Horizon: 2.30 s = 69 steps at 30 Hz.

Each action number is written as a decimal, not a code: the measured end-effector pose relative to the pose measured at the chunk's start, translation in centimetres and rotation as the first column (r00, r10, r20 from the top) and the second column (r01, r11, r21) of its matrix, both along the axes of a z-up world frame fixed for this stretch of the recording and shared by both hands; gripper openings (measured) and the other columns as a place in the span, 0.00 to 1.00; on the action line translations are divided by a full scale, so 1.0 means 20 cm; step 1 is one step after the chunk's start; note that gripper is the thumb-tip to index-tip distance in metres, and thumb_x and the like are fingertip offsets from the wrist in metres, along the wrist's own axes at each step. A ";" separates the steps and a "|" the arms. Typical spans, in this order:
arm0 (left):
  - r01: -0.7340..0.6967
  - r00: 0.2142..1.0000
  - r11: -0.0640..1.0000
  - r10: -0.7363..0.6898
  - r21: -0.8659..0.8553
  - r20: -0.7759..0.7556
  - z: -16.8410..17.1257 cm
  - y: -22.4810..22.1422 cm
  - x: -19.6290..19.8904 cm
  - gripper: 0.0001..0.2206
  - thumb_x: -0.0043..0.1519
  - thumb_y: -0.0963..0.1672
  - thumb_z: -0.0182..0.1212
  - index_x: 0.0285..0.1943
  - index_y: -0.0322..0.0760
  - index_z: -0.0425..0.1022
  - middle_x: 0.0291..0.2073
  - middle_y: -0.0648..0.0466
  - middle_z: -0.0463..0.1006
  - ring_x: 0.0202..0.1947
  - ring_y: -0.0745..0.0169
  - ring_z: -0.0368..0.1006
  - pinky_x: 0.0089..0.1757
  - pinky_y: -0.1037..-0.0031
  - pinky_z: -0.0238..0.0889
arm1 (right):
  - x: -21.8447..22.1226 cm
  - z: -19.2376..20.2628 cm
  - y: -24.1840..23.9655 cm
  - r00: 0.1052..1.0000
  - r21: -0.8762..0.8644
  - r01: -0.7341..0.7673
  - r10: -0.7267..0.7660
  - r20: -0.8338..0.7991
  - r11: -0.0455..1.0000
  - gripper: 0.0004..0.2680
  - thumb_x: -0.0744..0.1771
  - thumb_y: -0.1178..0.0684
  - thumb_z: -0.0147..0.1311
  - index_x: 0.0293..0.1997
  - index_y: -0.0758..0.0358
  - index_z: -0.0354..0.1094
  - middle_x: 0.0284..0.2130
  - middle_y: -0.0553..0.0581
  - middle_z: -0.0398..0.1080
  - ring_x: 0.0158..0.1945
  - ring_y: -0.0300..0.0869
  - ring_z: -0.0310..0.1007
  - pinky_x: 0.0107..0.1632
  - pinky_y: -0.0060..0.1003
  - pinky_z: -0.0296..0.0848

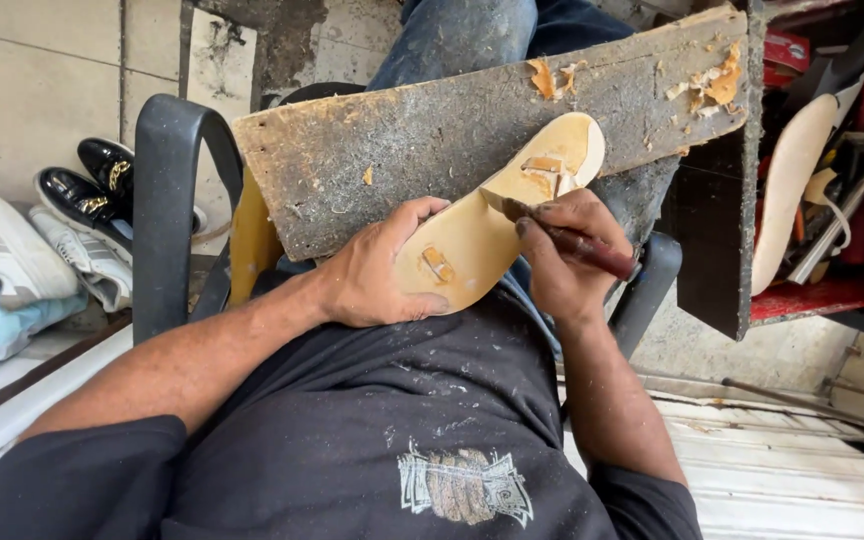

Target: Trimming the edges of a sandal sole with a knife and handling money

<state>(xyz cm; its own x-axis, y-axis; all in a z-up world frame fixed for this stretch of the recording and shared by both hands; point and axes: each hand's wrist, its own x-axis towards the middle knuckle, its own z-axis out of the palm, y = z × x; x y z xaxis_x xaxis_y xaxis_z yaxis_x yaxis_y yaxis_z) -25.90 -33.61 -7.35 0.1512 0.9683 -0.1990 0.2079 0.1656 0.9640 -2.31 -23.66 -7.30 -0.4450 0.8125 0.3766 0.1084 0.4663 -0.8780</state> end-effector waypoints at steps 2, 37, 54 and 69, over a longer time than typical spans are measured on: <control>0.003 1.000 1.000 -0.003 -0.004 0.020 0.03 0.00 0.01 0.47 0.44 0.53 0.77 0.72 0.39 0.56 0.43 0.35 0.80 0.46 0.28 0.78 0.45 0.47 0.69 | 0.04 -0.11 -0.08 0.994 0.088 0.057 -0.064 0.084 0.994 0.08 0.58 0.71 0.61 0.27 0.62 0.75 0.25 0.58 0.74 0.28 0.49 0.77 0.35 0.33 0.71; 0.018 1.000 0.997 -0.019 -0.078 -0.003 0.04 0.05 -0.02 0.48 0.42 0.50 0.80 0.73 0.36 0.58 0.45 0.34 0.80 0.50 0.29 0.77 0.49 0.48 0.68 | 0.13 -0.11 0.56 0.951 -0.054 0.268 -0.273 -0.145 0.962 0.07 0.61 0.73 0.63 0.34 0.72 0.70 0.25 0.63 0.70 0.24 0.39 0.66 0.27 0.33 0.65; -0.032 0.999 0.965 0.035 -0.259 0.009 0.01 0.05 -0.04 0.50 0.38 0.49 0.82 0.73 0.41 0.60 0.55 0.39 0.77 0.60 0.37 0.72 0.58 0.54 0.63 | 0.40 -0.24 0.21 0.966 -0.064 -0.022 0.005 -0.259 0.998 0.10 0.56 0.75 0.64 0.27 0.69 0.70 0.26 0.67 0.73 0.29 0.53 0.75 0.35 0.41 0.73; -0.053 0.999 0.958 0.053 -0.283 -0.007 0.01 0.06 0.00 0.48 0.39 0.48 0.83 0.73 0.39 0.62 0.55 0.38 0.76 0.59 0.42 0.73 0.58 0.55 0.63 | 0.48 -0.29 0.20 0.934 -0.138 0.046 -0.092 -0.344 0.989 0.07 0.61 0.72 0.61 0.34 0.68 0.70 0.33 0.67 0.71 0.29 0.44 0.69 0.33 0.36 0.70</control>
